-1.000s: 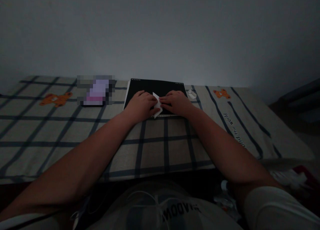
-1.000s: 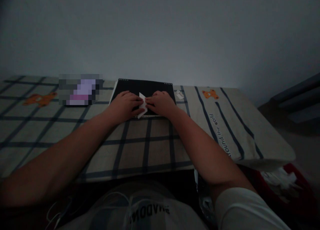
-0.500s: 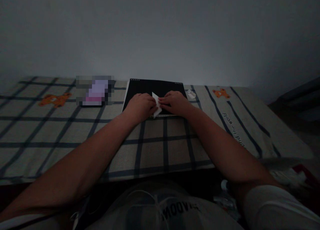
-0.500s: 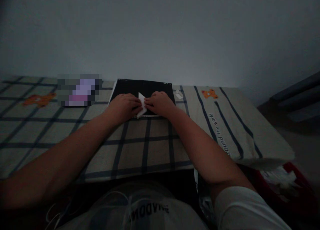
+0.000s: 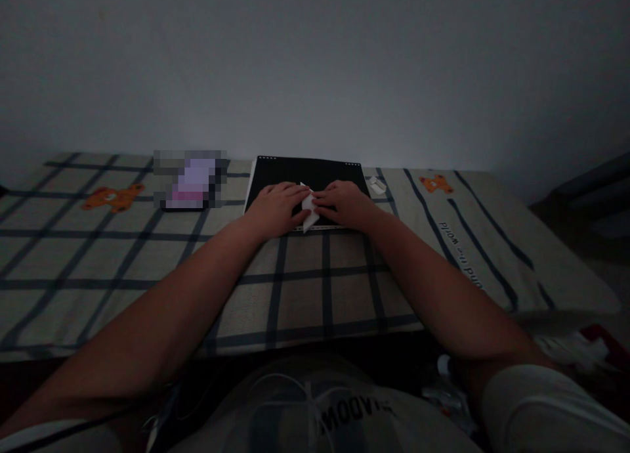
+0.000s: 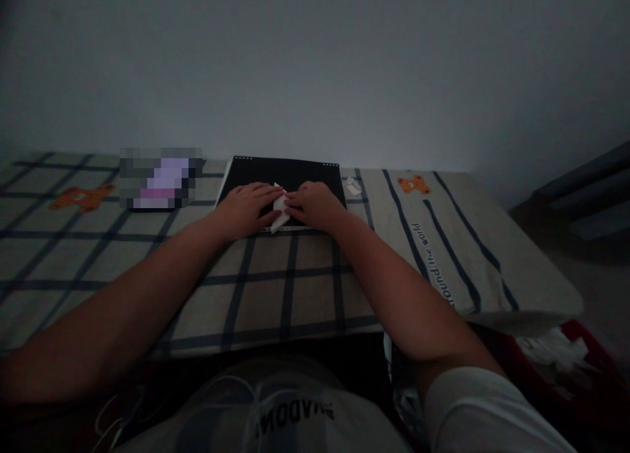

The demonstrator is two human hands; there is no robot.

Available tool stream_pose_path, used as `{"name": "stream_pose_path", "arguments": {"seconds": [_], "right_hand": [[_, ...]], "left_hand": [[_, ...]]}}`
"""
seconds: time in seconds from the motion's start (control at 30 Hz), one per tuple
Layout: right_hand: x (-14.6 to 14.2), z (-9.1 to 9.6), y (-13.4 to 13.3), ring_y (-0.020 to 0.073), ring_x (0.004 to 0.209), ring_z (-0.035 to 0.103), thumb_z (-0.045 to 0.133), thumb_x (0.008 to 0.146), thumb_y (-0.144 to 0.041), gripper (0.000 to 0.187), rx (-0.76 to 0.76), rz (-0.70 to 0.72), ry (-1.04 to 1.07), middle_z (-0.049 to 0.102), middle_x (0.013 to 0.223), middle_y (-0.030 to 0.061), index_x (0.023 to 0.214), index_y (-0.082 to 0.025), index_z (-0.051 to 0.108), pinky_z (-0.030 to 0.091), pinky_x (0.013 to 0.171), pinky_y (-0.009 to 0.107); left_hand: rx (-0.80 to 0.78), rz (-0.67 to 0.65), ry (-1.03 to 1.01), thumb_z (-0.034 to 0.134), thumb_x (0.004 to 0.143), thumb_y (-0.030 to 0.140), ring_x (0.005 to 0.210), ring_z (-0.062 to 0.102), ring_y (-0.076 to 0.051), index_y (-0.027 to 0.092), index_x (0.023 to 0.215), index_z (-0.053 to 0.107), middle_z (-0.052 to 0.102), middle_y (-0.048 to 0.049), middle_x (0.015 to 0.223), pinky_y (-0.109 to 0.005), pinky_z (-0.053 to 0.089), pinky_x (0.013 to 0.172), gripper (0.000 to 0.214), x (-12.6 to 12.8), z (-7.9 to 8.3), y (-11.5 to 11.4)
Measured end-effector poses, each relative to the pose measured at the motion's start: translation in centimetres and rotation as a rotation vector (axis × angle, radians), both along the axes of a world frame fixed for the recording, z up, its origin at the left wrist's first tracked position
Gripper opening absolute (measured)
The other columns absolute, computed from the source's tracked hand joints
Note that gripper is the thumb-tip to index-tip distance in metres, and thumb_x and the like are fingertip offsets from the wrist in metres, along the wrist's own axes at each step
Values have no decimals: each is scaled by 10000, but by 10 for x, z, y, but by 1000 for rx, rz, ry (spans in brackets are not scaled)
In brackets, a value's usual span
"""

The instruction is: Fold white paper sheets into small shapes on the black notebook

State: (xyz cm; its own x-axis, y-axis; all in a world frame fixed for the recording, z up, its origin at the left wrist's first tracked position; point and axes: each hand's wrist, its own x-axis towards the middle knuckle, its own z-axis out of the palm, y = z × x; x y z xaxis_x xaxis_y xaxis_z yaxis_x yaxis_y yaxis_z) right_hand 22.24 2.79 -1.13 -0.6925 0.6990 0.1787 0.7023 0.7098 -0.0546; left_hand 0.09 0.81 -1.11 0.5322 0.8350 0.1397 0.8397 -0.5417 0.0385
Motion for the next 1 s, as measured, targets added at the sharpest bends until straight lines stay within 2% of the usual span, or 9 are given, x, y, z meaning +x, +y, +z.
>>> {"name": "stream_pose_path", "arguments": {"seconds": [0.23,0.6,0.77,1.0], "right_hand": [[-7,-3,-6,302,1190,585,450,1102,-325,379,95,-20,-37,713,1382,103,1352,-194,704,376,957,446],[-7,-4,-4,293,1192,590,488,1086,-325,332,91,-18,-44,714,1370,95,1292,-204,718,360,965,441],[-2,-2,-2,311,1283,566,526,1077,-381,362,21,-41,-25,679,1464,66,1362,-241,698,357,1028,473],[4,2,0,354,1373,527,619,1027,-473,488,-82,-48,-35,583,1585,75,1465,-258,643,384,1076,509]], "left_hand": [[-59,39,15,466,1065,476,1541,390,-308,227,1620,456,467,-52,1681,-522,320,1244,608,0,1,3],[-91,72,0,529,1002,618,1538,377,-328,230,1626,453,430,-52,1704,-490,299,1248,739,-6,3,11],[-142,62,23,560,929,755,1576,313,-363,237,1673,368,355,-49,1742,-505,245,1276,927,-9,4,11],[-163,53,60,663,801,827,1606,260,-384,227,1704,284,291,-87,1764,-496,193,1297,1149,-9,2,11]]}}
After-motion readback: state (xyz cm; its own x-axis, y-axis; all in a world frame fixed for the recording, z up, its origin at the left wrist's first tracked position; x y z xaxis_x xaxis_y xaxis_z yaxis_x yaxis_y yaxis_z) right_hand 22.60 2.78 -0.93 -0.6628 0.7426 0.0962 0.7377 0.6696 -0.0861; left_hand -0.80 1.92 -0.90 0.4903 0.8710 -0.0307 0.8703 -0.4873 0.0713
